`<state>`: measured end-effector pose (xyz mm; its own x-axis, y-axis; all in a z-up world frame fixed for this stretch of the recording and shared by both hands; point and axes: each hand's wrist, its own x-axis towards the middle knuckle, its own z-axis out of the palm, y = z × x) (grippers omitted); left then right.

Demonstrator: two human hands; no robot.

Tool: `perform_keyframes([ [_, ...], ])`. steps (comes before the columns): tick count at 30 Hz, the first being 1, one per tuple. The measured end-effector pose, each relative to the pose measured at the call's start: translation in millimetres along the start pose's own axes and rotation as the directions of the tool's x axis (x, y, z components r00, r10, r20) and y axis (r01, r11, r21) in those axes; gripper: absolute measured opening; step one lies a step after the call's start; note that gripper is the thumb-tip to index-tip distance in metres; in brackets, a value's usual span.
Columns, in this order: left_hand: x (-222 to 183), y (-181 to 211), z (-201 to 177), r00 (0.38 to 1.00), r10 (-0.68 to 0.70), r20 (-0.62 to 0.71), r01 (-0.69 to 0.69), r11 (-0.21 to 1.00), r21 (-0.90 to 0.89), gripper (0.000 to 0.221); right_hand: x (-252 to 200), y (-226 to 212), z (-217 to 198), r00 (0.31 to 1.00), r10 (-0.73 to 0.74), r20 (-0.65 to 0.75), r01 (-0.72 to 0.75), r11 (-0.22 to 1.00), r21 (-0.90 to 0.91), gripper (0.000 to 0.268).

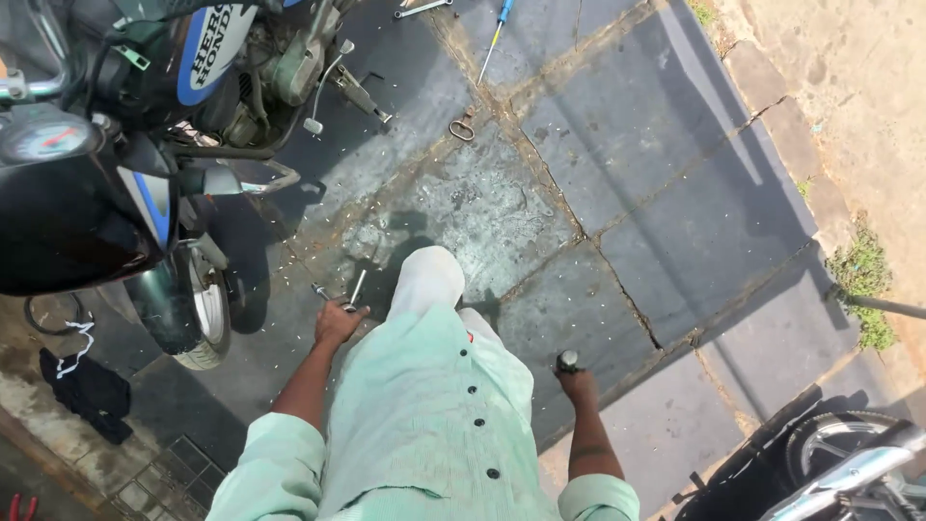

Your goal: The person uses a socket wrench and a screwdriver to loosen and remove bolts from a motorcycle's metal guard and rear shock absorber. After removing the bolts, the person pulls the metal guard away from the bike.

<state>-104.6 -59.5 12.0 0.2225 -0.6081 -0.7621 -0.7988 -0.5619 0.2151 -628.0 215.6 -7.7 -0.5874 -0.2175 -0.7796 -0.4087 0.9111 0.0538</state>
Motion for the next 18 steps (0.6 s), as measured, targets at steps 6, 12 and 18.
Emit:
perform_keyframes([
  [6,45,130,7,0.981,-0.165,0.103,0.167,0.986,-0.014,0.072,150,-218,-273,0.977,-0.187,-0.102,0.187,0.982,-0.018,0.065],
  [12,147,263,28,0.937,-0.323,0.136,0.336,0.937,-0.092,0.054,314,-427,-395,0.950,-0.295,0.102,0.290,0.955,0.067,0.041],
  [18,207,508,-13,0.967,-0.253,0.017,0.250,0.941,-0.229,0.048,351,-607,-479,0.879,-0.168,0.447,0.088,0.977,0.196,0.033],
])
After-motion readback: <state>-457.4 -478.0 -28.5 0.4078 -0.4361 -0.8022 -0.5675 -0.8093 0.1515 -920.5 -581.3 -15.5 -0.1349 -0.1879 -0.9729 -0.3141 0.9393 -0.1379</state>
